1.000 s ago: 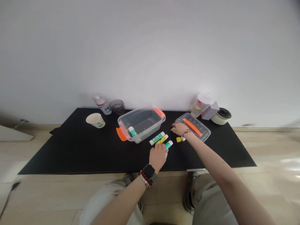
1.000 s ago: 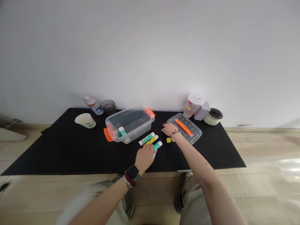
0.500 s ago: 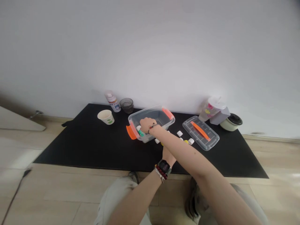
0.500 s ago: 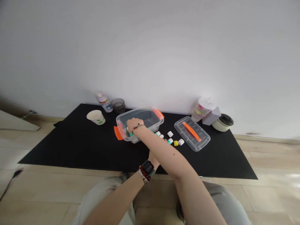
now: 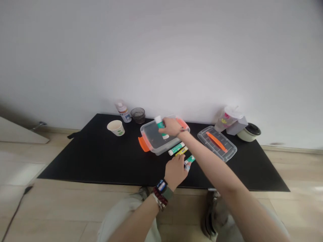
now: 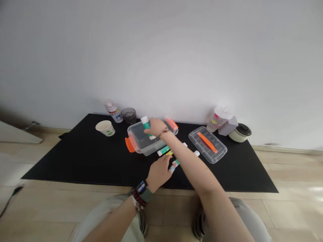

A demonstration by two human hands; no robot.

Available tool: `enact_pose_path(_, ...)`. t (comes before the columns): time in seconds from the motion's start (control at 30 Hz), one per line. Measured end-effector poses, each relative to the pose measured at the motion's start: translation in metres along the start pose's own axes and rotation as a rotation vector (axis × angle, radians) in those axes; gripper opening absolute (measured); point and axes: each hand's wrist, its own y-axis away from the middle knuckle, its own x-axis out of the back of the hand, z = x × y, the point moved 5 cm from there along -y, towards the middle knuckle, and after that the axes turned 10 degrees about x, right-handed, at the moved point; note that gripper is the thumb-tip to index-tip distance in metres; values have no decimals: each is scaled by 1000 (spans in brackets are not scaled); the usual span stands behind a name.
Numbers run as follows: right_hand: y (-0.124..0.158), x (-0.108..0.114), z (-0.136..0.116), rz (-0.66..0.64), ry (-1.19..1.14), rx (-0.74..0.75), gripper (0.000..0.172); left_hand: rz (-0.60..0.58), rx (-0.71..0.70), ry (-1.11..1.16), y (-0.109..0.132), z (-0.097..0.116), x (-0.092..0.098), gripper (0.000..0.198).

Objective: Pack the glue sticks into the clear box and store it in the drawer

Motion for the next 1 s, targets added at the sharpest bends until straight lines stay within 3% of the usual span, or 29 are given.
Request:
enact_pose_path(0.07, 11, 22, 11, 23, -11, -13, 35, -10, 11, 189, -1, -2, 3, 53)
enact_pose_path(0.17, 58, 38, 39, 55, -169, -95, 36, -72, -21, 523, 0, 2, -1, 78)
enact_pose_path(0.27, 118, 19, 60, 26, -579, -219, 44, -199, -56, 694, 6, 12, -13, 63)
enact_pose_path(0.37, 155, -9, 66, 53, -834, -345, 38, -287, -88, 644, 14, 22, -25, 38)
enact_pose_path(0.5, 164, -24, 71, 93, -732, -430, 44, -301, -29, 523, 17, 24, -39, 32)
enact_pose_path(0.67, 162, -16, 86, 143, -457, -403, 40, -391, -28, 474, 17, 23, -55, 31)
enact_pose_path(0.83, 167, -12, 78, -49, -167, -306, 42, -476, 37, 625, 21, 20, -70, 38)
enact_pose_path(1.0, 170, 3, 71, -62, -174, -294, 37, -556, 11, 734, 25, 34, -64, 46)
